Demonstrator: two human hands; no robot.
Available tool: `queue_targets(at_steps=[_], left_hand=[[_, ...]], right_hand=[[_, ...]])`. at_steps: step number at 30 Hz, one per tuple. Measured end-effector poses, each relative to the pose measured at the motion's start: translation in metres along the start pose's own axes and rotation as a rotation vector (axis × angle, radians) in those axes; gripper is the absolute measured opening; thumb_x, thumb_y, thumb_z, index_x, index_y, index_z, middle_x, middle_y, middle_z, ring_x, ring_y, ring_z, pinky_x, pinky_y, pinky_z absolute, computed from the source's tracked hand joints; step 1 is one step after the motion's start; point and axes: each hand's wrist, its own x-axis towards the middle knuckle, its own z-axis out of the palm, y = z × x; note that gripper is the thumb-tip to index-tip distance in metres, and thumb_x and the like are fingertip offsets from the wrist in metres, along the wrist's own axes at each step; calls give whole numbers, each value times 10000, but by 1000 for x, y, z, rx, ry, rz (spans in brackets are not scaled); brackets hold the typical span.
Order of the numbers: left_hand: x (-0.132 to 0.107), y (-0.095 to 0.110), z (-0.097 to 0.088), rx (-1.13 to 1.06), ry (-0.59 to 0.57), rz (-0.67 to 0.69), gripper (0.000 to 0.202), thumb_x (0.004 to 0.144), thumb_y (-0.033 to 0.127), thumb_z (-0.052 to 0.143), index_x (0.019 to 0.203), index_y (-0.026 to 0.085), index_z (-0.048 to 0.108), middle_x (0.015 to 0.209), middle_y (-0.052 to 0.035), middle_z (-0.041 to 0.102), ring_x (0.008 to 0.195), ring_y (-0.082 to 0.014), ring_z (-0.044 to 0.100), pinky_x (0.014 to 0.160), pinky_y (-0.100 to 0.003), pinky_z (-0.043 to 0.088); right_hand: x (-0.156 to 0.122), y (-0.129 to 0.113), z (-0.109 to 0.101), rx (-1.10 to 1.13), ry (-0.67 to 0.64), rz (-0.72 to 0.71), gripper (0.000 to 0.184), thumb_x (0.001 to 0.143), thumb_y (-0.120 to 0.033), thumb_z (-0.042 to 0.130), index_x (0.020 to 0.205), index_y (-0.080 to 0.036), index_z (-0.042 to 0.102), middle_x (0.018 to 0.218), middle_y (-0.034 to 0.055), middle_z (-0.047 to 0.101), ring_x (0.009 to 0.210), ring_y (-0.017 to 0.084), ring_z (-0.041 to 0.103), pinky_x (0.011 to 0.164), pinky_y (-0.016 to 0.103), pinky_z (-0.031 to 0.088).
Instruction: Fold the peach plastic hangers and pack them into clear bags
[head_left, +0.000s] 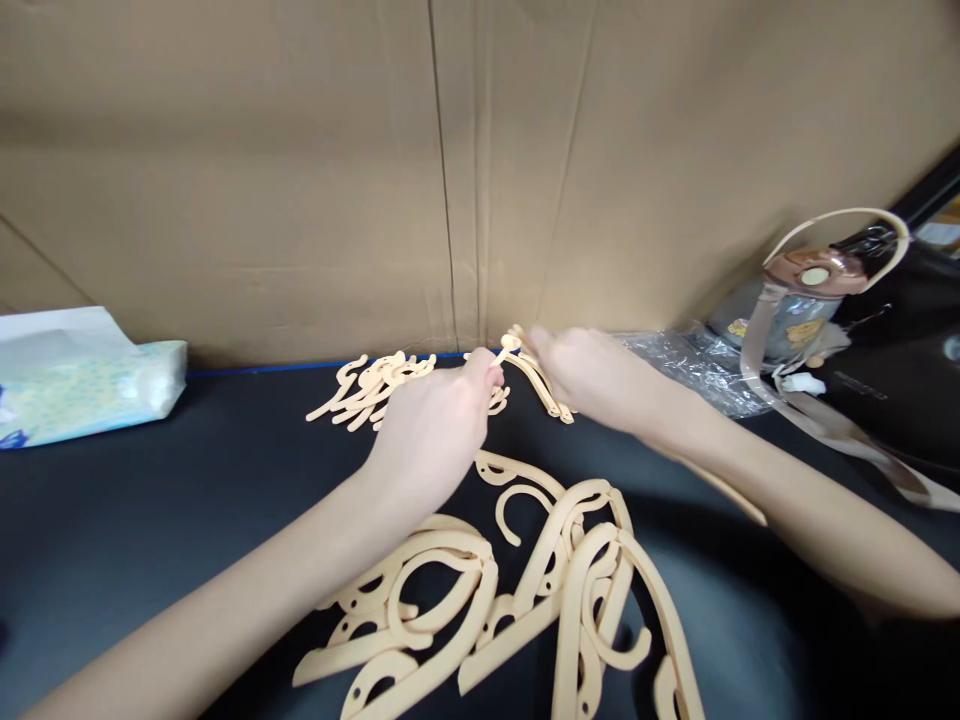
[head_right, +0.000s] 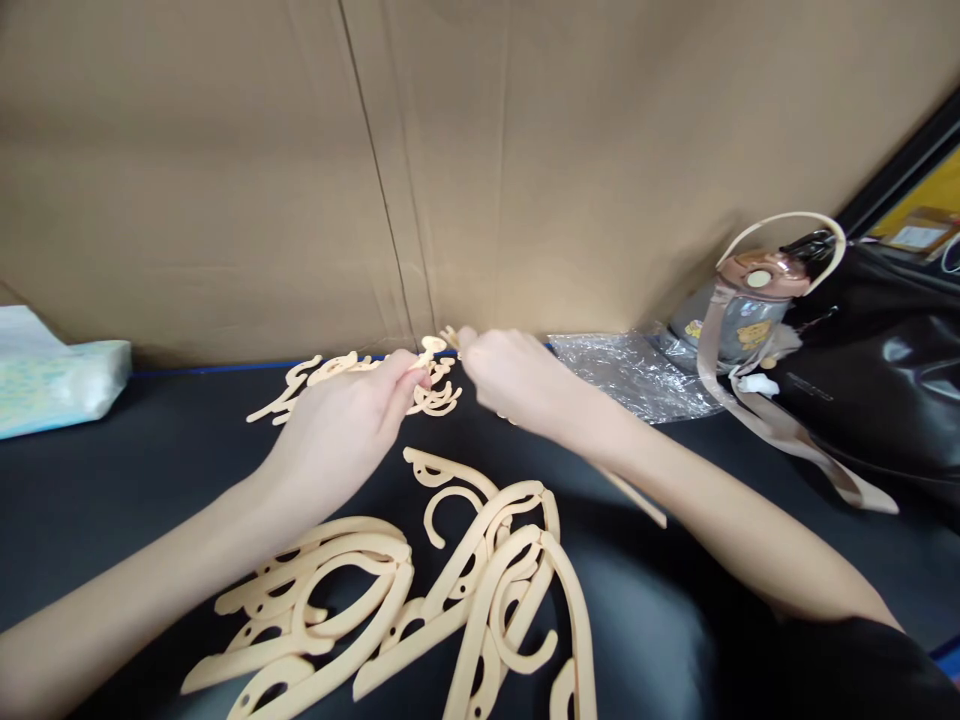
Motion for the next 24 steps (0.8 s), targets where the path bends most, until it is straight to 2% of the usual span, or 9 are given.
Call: queue_targets(at_steps=[3,5,7,10,15,17,20,22,24], left_hand=[[4,-1,-3,-100,-28,-25,216,907,280,508,727,217,608,609,-12,570,594,-198,488,586,-275,265],[15,-7,-5,-198,-61,-57,264,895,296,521,673,211,638,611,-4,575,584,-174,483,573,-258,294],[30,-20,-6,-248,-73,-125,266,883,323,529,707,202,687,566,19,523,477,-133,396,513,-249,283],[50,-42,-3,-295,-118,-245,229,860,326,579,746,168,697,487,57,408,400,-107,359,441,-238,263],[62,-68,13,-219,-75,-314,112,897,259,623,875,149,622,611,58,526,497,-100,488,504,-227,384],[60,-70,17,-152,-55,-304,132,878,271,653,825,160,606,668,30,583,577,-129,550,587,-269,440],[54,-66,18,-67,0,-266,166,828,301,667,736,184,593,816,-67,659,847,-261,635,783,-369,458],[50,-60,15,-56,28,-238,182,838,351,625,769,183,608,1009,-129,672,1049,-345,599,910,-432,421],[47,-50,11,-106,9,-212,273,883,432,538,859,177,635,1154,-150,652,1156,-366,557,962,-450,408]], right_hand=[[8,21,7,100,19,91,263,947,-101,372,1025,-100,623,701,93,671,529,171,526,521,300,222],[11,33,9,309,51,122,317,993,-209,353,886,-136,643,689,64,664,540,147,509,547,285,280],[11,40,7,519,101,150,326,984,-265,382,836,-155,651,680,31,666,551,129,498,572,273,324],[8,42,2,688,156,172,278,938,-234,421,969,-148,684,650,-5,663,527,115,461,575,270,333],[7,40,-2,789,179,172,298,914,-211,421,1013,-135,691,616,-22,629,516,103,433,567,271,327],[8,39,0,816,183,188,277,911,-209,425,971,-141,687,615,-24,621,509,98,424,558,269,327],[11,38,3,910,185,219,212,896,-182,444,894,-152,654,613,-24,623,496,90,437,534,257,336],[13,37,4,1081,209,262,161,892,-166,449,886,-164,610,602,-22,628,482,89,466,493,242,331],[15,35,3,1296,269,341,111,890,-157,447,887,-186,554,597,-22,637,461,89,483,445,227,317]])
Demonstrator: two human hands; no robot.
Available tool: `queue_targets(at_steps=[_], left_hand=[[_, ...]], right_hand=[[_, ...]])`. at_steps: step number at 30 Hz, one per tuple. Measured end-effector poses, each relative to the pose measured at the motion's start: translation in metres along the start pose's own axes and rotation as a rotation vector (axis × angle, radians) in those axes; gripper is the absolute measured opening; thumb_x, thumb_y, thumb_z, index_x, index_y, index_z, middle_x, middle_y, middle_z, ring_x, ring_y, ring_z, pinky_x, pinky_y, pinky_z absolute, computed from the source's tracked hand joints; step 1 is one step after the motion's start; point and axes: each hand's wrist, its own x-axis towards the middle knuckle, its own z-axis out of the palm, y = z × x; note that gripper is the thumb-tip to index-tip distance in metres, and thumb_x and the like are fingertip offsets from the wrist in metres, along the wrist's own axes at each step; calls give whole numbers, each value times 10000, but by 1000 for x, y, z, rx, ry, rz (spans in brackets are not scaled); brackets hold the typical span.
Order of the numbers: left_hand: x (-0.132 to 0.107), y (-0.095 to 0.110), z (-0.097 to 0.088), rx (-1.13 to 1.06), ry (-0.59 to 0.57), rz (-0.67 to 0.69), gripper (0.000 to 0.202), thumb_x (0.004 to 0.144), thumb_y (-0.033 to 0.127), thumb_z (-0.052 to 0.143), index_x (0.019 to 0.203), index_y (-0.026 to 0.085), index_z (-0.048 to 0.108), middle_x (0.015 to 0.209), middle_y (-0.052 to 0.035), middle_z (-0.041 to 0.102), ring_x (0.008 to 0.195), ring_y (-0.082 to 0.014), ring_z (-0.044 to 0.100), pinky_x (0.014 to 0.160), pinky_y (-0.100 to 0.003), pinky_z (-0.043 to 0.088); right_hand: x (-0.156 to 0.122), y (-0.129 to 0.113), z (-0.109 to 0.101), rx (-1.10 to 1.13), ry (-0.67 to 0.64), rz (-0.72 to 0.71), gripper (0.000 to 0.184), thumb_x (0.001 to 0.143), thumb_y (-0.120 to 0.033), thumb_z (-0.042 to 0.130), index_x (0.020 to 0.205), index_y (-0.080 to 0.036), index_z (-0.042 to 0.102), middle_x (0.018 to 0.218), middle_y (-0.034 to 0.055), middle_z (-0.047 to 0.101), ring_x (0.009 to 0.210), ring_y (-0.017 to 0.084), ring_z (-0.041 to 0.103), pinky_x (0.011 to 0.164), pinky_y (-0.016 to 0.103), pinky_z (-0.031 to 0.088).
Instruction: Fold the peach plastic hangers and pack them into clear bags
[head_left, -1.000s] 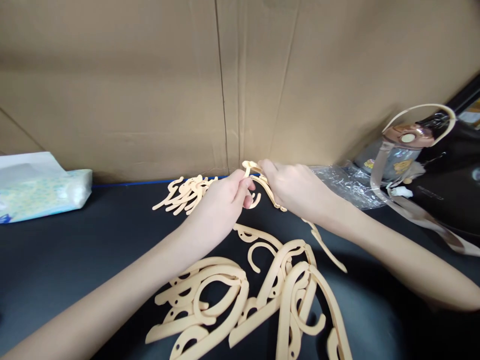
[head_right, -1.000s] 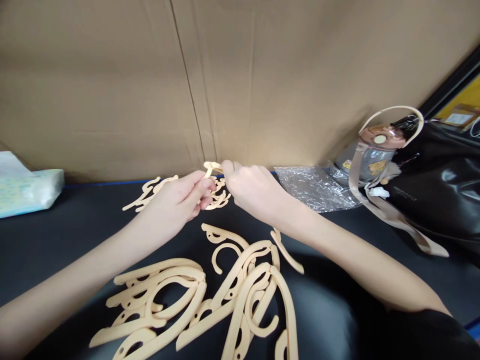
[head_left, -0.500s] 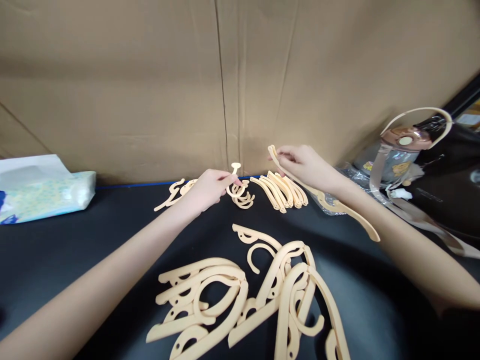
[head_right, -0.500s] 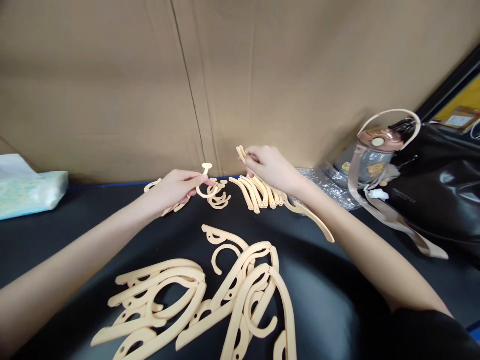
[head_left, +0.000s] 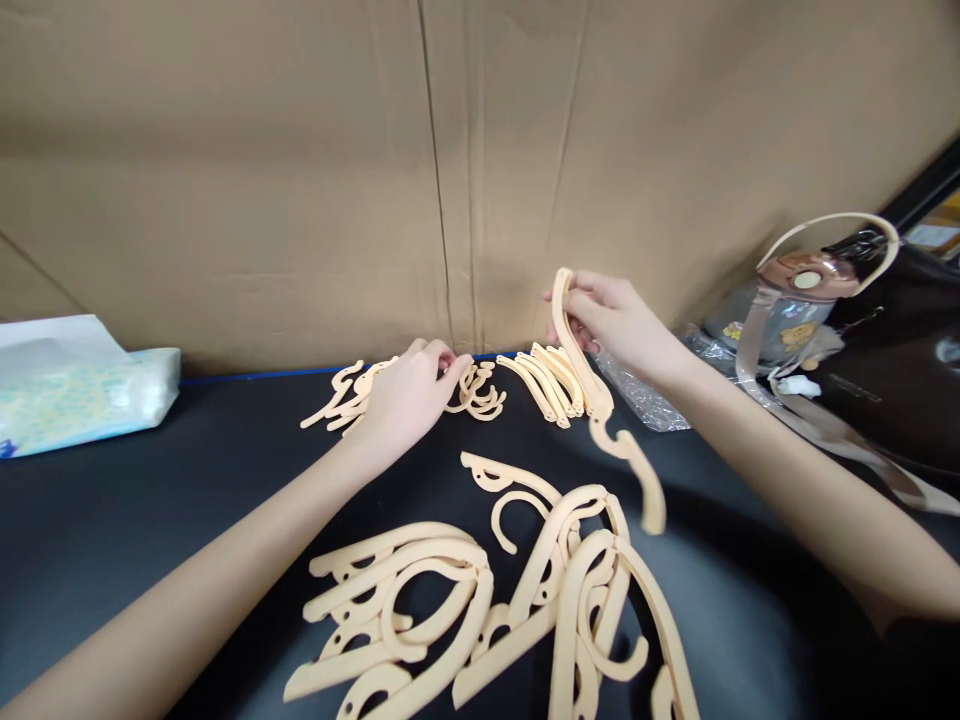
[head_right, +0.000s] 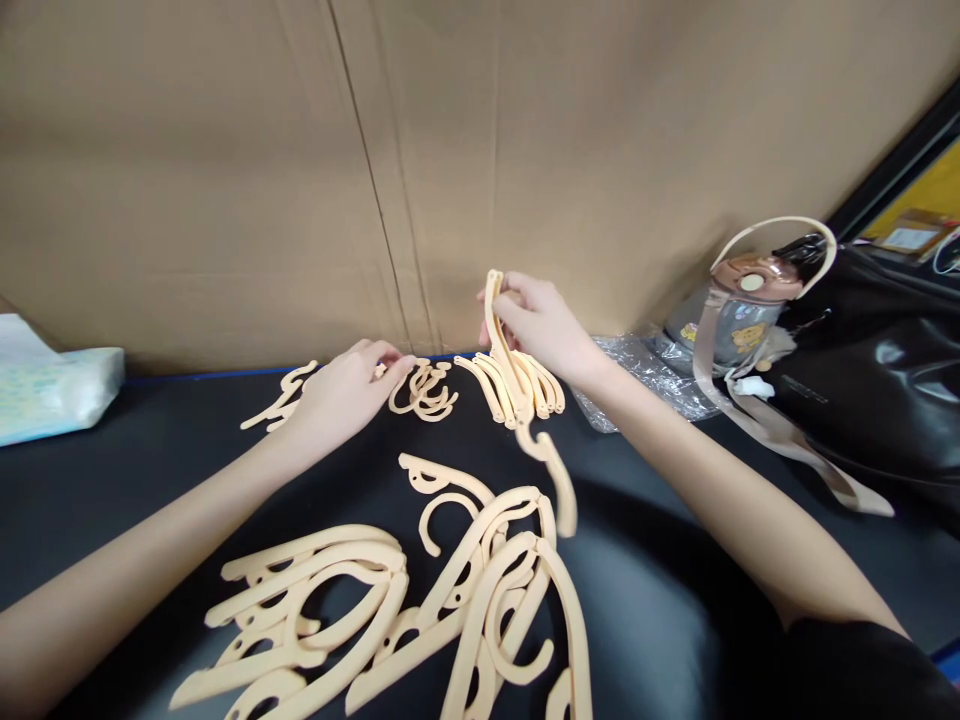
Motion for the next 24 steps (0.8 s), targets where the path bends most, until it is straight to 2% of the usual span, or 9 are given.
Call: queue_targets(at_steps=[2,4,7,9,12,14,16,18,24], left_hand=[[-4,11,-4,-86,-97,12,460,944,535,373,930,175,659,1150,-140,675,1128,-329,598,915,-417,468],[-9,21,-8,-249,-281,-8,639,972,590,196,950,167,674,1052,-131,717,1010,-275,668,825,-368,528],[-15,31,-13,-617,-505,-76,527,988,536,296,927,146,646,890,-117,713,817,-198,691,725,-299,549],[-17,33,-14,-732,-481,-102,325,972,418,448,868,149,598,791,-70,662,635,-127,616,589,-234,501],[-17,32,-14,-649,-359,-81,227,966,286,471,794,157,544,675,-2,569,462,-62,426,424,-183,334],[-16,30,-12,-567,-318,-52,237,970,243,447,762,164,529,589,31,505,426,-61,364,397,-187,268],[-15,28,-11,-473,-290,-6,277,973,233,436,711,178,504,518,58,439,414,-68,342,402,-197,253],[-14,26,-10,-378,-266,50,320,974,253,448,662,188,477,498,64,429,419,-74,356,423,-209,266],[-16,23,-9,-146,-220,186,379,951,270,476,583,193,437,518,57,468,457,-89,375,483,-251,268]], right_hand=[[1,-1,1,189,98,27,75,876,-150,451,869,-211,495,630,-18,657,470,88,509,437,214,346],[1,-1,1,310,190,-3,106,836,-135,482,840,-232,439,692,-14,681,549,95,580,506,215,435],[3,4,-1,275,252,-77,209,768,-118,554,790,-245,389,757,-14,686,665,117,640,653,269,508],[3,9,-3,15,242,-134,234,737,-135,623,733,-234,410,746,-9,669,681,134,629,680,294,487],[0,12,0,-537,159,-225,160,758,-210,692,740,-198,534,778,11,688,702,162,618,663,301,415],[-6,11,6,-810,25,-280,139,845,-274,654,949,-191,612,855,23,726,712,182,634,641,298,377],[-14,8,13,-1009,-119,-335,269,950,-333,548,1181,-201,584,870,34,743,685,198,646,598,293,336],[-22,4,21,-1170,-183,-390,322,1013,-352,438,1271,-198,554,839,45,744,648,209,644,547,293,278],[-31,-1,29,-1372,-133,-577,204,992,-166,424,1002,-135,625,854,72,692,736,186,645,512,300,230]])
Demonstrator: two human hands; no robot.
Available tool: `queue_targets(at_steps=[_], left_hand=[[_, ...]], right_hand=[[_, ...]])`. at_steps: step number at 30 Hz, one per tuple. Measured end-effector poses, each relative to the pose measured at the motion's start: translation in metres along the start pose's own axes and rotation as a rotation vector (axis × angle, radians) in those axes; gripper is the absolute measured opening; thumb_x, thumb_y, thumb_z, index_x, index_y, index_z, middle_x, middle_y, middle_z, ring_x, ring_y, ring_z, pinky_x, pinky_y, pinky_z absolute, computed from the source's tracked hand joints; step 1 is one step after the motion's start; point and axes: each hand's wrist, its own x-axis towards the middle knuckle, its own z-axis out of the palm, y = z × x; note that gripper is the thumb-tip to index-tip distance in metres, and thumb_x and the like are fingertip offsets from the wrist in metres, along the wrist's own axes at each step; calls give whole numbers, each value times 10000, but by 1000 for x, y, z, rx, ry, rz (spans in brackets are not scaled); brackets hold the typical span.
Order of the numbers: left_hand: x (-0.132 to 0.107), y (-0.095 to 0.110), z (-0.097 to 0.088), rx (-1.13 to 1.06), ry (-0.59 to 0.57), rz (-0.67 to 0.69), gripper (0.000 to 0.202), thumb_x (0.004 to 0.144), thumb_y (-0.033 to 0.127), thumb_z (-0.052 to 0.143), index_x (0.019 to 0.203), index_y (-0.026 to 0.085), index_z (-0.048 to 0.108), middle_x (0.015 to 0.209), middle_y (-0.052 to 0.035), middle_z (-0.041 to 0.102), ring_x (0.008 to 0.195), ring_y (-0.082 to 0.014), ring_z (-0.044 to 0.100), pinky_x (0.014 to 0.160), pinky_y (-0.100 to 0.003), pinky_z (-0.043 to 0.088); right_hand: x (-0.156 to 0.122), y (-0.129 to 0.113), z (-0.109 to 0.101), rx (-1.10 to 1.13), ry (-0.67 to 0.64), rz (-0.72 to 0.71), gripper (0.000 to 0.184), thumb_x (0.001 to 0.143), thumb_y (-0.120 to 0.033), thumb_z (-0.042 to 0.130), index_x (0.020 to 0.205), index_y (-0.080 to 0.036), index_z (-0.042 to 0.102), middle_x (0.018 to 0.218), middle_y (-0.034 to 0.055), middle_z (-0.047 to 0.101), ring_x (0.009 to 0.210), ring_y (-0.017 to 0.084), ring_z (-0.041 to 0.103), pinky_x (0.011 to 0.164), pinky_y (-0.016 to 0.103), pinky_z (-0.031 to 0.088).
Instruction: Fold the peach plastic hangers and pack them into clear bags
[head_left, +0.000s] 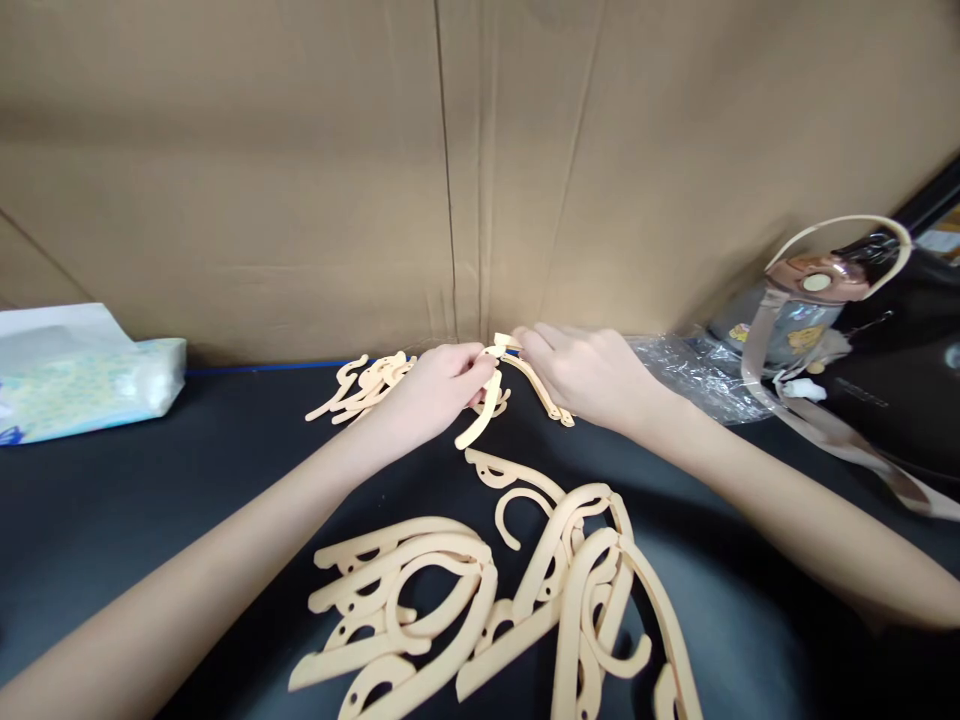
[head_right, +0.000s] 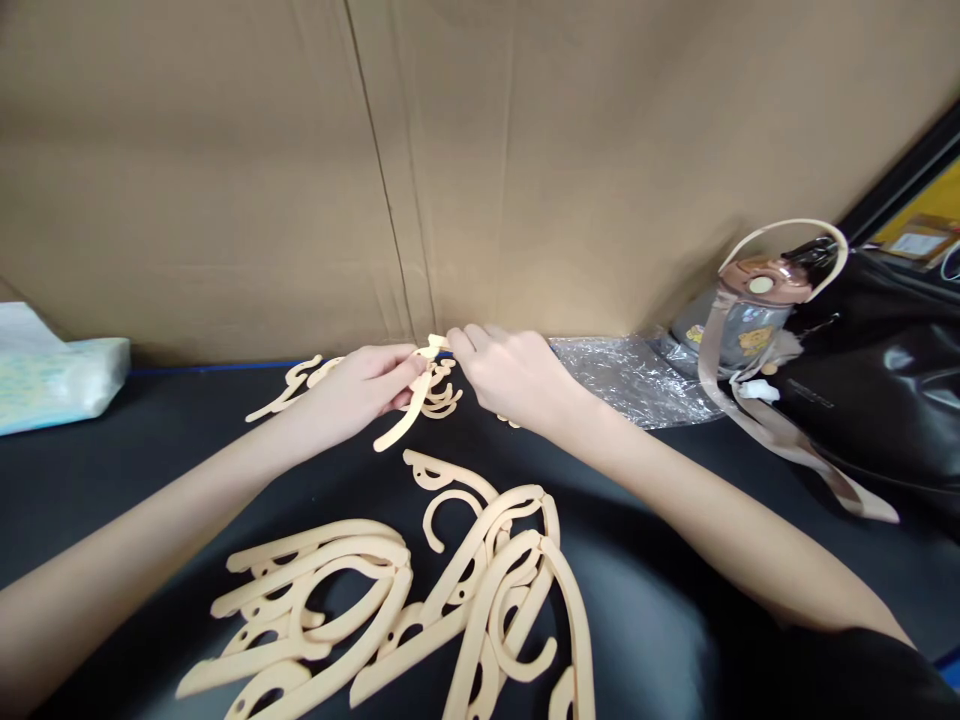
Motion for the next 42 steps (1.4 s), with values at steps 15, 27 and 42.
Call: queue_targets(at_steps=[15,27,42], left_hand=[[-12,22,10,350,144,50,322,922,254,442,619,229,335,537,39,375,504,-143,320,555,-313,196],[9,-14,-83,363,-2,-247,305,785,477,584,618,223,608,560,0,526,525,-165,441,505,-285,296],[21,-60,-79,502,199,-303,299,670,519,698,788,249,650,916,-61,746,819,-275,655,620,-307,391]], right_hand=[[12,1,11,352,-194,194,208,927,-126,375,951,-138,581,694,88,674,532,176,554,523,290,285],[14,21,56,295,-231,414,407,1020,-368,358,921,-147,685,832,132,733,752,246,679,594,300,347],[1,-8,13,502,-317,31,387,935,-522,547,806,-184,685,817,44,696,734,174,604,606,279,336]])
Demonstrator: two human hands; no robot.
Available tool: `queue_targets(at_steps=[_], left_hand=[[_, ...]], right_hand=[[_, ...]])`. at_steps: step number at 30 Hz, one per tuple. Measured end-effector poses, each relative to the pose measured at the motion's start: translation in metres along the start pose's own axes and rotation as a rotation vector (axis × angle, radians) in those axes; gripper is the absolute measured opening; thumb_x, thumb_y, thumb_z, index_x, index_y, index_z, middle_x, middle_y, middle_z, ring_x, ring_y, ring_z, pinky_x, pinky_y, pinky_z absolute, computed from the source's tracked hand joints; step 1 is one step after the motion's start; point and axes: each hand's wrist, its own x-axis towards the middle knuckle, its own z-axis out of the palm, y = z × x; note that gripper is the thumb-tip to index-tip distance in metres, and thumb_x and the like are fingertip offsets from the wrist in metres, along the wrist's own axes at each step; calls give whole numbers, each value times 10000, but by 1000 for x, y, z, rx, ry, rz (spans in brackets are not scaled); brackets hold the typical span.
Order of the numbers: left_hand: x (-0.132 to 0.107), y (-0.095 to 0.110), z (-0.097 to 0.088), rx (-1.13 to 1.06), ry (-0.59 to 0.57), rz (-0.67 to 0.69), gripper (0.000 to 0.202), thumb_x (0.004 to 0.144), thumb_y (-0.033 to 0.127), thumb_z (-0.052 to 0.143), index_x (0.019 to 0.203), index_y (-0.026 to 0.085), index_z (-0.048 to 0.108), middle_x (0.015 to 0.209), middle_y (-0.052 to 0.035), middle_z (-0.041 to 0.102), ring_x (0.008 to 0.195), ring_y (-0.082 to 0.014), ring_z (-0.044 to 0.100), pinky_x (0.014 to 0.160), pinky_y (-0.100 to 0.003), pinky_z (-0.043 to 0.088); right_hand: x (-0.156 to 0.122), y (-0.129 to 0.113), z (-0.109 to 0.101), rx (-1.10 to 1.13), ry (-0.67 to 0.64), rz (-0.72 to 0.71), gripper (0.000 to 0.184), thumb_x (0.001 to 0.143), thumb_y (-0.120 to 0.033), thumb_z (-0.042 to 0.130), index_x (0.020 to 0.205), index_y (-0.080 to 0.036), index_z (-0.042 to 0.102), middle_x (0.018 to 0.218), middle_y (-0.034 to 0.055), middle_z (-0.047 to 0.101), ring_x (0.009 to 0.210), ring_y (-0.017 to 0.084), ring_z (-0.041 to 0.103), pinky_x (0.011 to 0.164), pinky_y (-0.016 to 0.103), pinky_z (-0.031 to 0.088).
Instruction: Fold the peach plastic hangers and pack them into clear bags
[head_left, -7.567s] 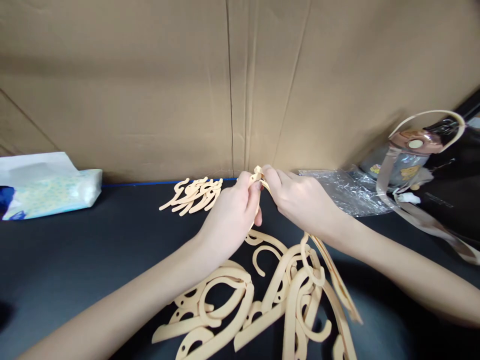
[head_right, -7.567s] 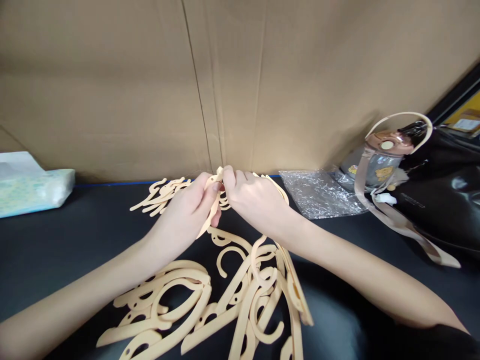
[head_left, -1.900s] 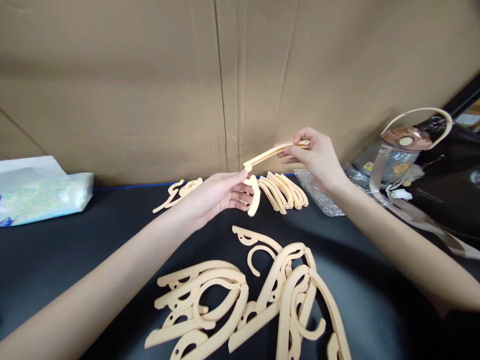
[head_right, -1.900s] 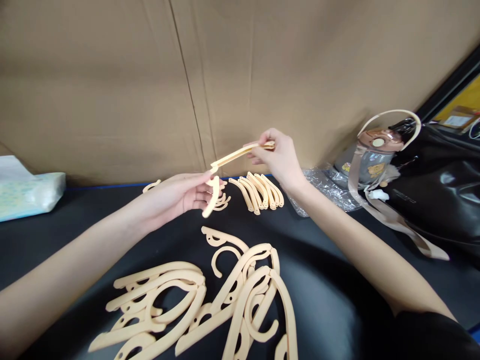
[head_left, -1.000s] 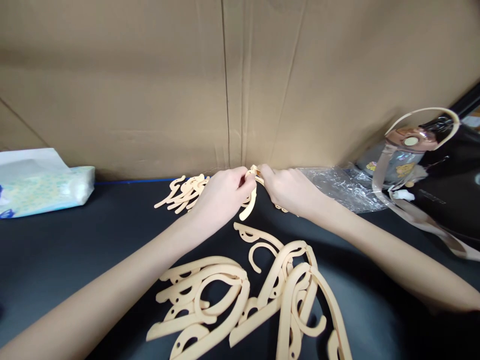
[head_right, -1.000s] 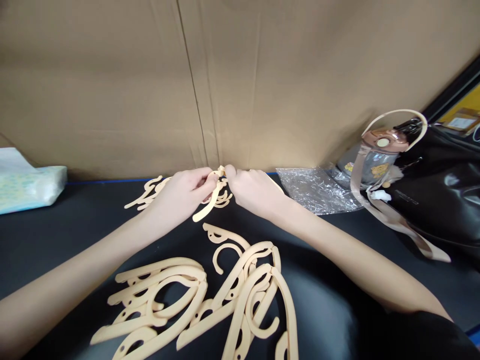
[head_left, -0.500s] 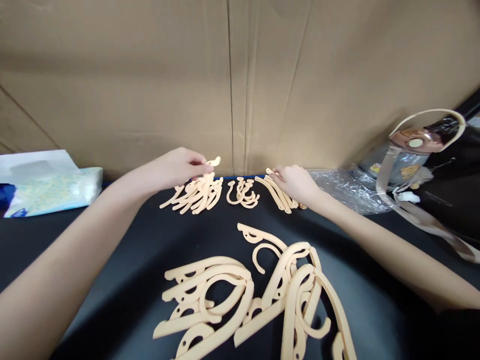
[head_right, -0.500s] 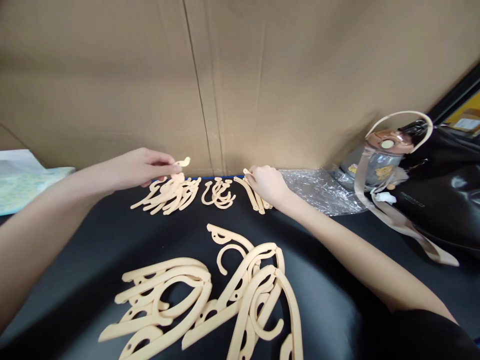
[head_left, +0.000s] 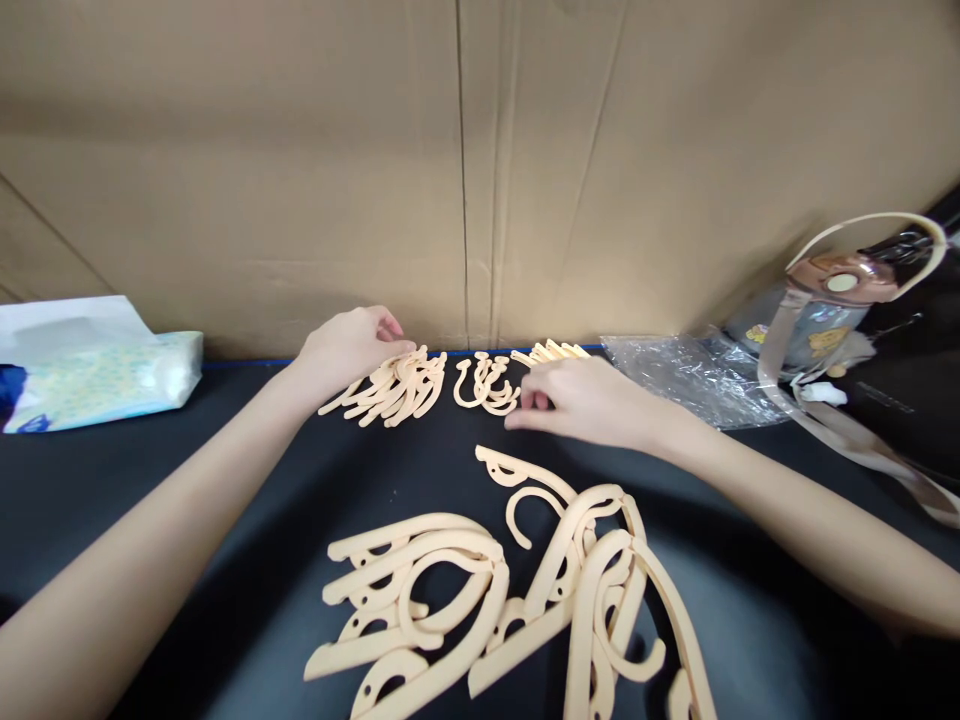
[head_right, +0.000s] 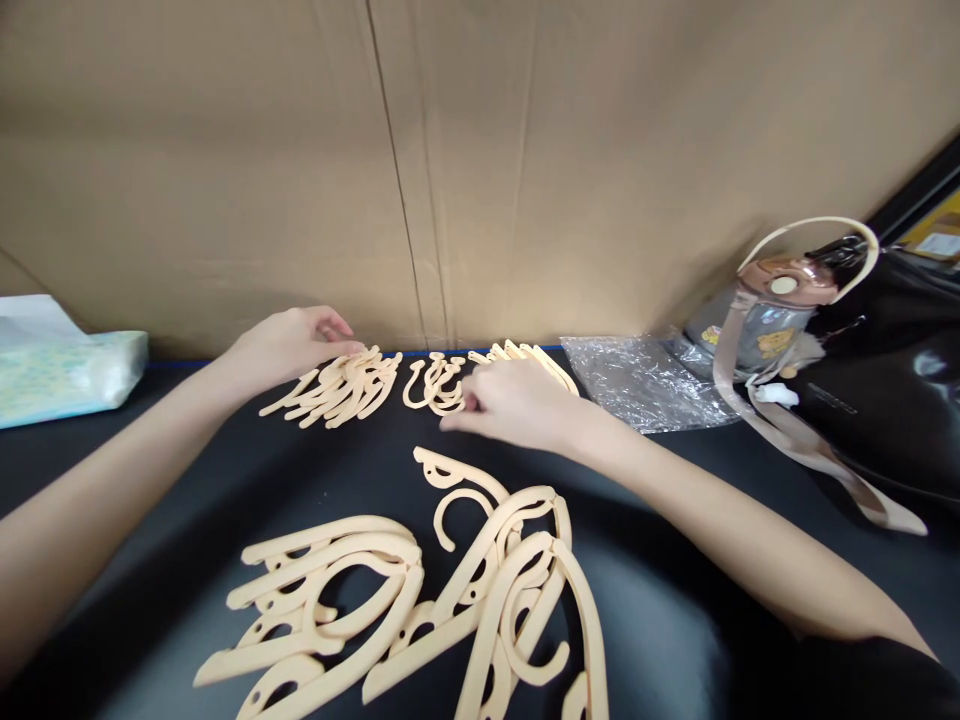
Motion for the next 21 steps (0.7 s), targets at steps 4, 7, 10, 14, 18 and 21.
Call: queue_targets(at_steps=[4,7,10,14,18,21], left_hand=[[-8,16,-4,-1,-13,56,287,740,517,656,793,235,663,925,-60,750,817,-268,663,638,-315,399],[-18,33,-7,-25,-59,134,281,780,506,628,808,232,682,900,-40,753,807,-242,667,657,-303,410],[-30,49,-9,-48,-79,199,289,809,491,608,846,218,696,900,-38,750,811,-230,663,682,-301,413],[-42,62,-12,-70,-79,206,295,830,478,599,885,207,702,933,-47,747,836,-230,658,696,-302,413],[-45,62,-14,-74,-84,214,322,831,498,589,886,202,704,905,-51,744,815,-231,652,684,-302,412],[-42,57,-14,-133,-85,229,318,816,504,604,843,203,703,830,-41,730,761,-217,638,665,-294,418]], right_hand=[[-16,-23,-12,195,-141,-112,353,871,-515,644,760,-180,660,780,13,683,670,143,562,585,272,314],[-24,-33,-18,194,-138,-169,296,899,-448,636,788,-175,663,817,15,684,699,145,573,600,275,327],[-27,-47,-15,225,-104,-290,292,937,-452,590,907,-178,684,921,26,694,783,158,616,649,279,368],[-30,-67,4,171,-80,-366,330,938,-470,577,894,-159,678,865,55,678,820,206,623,620,300,373],[-31,-73,21,347,-104,-236,179,912,-242,586,1012,-142,696,795,33,681,783,180,632,648,281,405],[-27,-65,23,565,-115,-137,266,853,-178,598,1090,-136,708,698,-9,663,652,135,602,672,273,441]])
